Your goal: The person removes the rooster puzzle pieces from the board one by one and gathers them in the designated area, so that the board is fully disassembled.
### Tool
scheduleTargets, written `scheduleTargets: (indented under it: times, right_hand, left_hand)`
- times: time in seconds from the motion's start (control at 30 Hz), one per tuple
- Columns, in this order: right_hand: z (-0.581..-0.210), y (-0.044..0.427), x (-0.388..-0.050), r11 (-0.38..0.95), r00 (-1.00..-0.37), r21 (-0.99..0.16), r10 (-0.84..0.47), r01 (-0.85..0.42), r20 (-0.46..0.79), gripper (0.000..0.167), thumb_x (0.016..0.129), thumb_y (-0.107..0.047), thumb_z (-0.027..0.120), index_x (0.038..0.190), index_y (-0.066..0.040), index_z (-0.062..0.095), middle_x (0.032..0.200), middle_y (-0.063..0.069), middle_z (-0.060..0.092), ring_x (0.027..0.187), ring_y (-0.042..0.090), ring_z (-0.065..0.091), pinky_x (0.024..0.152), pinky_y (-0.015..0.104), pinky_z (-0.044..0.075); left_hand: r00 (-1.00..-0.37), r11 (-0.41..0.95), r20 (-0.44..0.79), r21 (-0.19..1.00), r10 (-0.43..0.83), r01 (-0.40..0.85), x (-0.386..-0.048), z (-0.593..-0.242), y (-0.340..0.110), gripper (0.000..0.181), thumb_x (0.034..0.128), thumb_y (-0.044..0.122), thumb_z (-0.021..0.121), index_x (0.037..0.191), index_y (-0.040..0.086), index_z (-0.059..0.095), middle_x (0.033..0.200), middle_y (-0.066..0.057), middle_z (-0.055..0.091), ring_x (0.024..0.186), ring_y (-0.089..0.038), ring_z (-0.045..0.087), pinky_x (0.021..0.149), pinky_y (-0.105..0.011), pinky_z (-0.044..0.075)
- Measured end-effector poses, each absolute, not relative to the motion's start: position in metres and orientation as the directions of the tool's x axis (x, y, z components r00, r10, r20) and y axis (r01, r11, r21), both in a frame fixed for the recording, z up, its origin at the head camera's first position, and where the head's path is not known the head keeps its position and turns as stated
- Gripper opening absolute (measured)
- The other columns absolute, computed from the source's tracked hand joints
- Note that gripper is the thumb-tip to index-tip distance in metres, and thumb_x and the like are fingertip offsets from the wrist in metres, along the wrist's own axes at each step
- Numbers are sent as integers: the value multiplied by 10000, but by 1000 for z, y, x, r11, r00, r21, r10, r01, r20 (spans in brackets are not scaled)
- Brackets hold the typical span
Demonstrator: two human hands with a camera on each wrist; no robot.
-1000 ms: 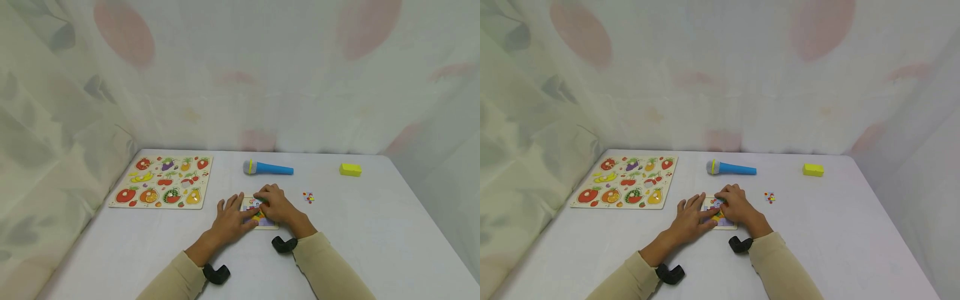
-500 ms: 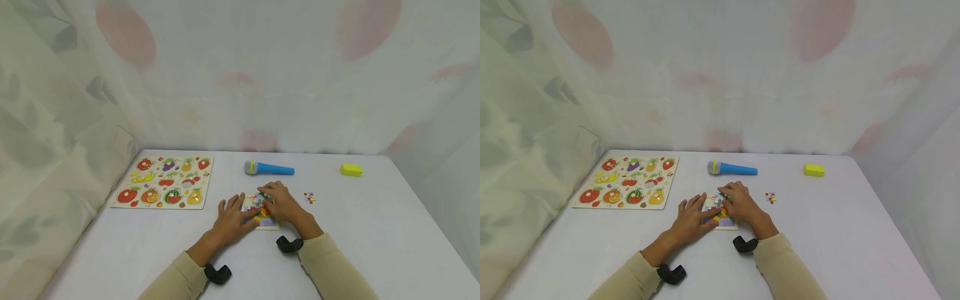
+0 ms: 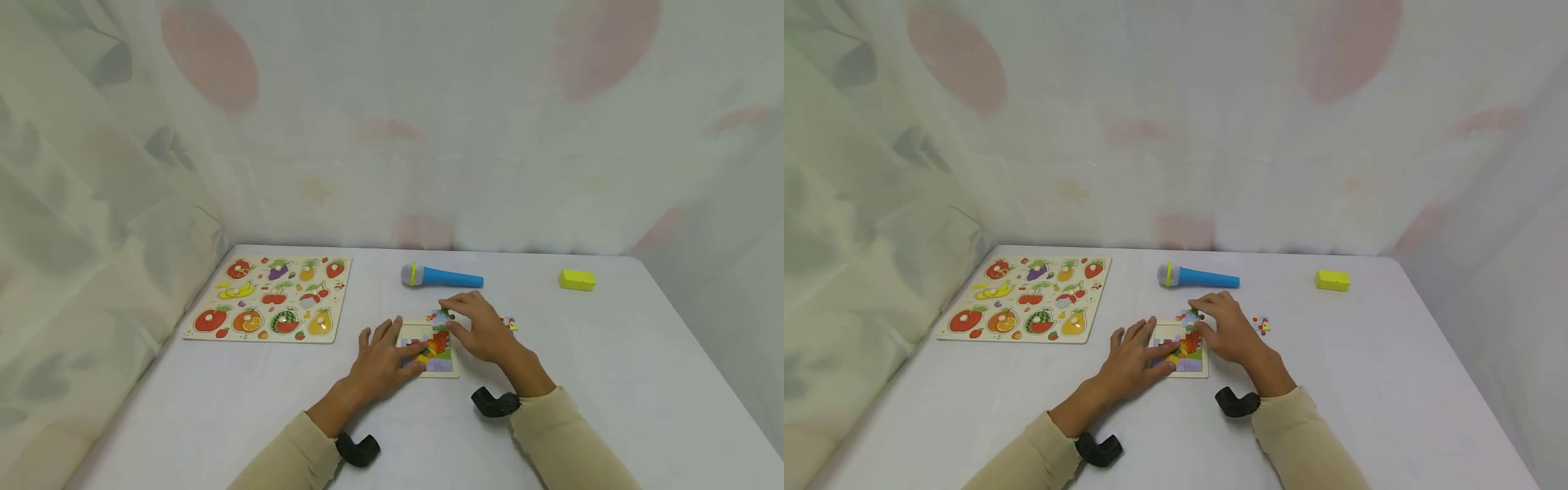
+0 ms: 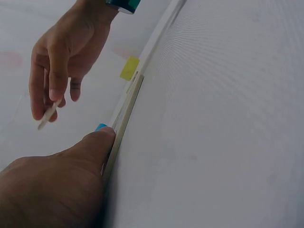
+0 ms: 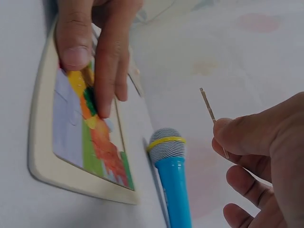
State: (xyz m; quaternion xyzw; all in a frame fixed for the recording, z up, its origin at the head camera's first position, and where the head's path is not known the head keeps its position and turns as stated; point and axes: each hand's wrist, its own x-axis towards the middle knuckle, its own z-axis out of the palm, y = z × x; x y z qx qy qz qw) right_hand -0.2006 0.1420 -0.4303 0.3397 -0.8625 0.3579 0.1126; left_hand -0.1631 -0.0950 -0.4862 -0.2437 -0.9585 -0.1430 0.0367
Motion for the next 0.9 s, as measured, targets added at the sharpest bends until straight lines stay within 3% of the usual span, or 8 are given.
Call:
scheduleTargets:
  times: [0.53,0.9]
  right_hand:
    - [-419,178,-189,510,-714,-500,-463,-700,526,408,832,-4,731,1231,-2,644,1189,59,634,1112,230,504,853,447,460]
    - [-419,209,-186,538,-717,-484,-416,-690,560,444,783,71,743,1212,4,650,1158,67,646,1090,240,512,871,262,419]
  left_hand:
    - [-885,840,113,281,451,464,-162,-485,-96,470,921,586,518,1354,405,546,1536,-169,278,1381,-355,232,1018,-651,140]
    - [-886,839,119,285,448,463,-162,-485,-96,473,923,589,511,1358,407,542,1535,-167,282,1384,-351,228,1021,-651,139]
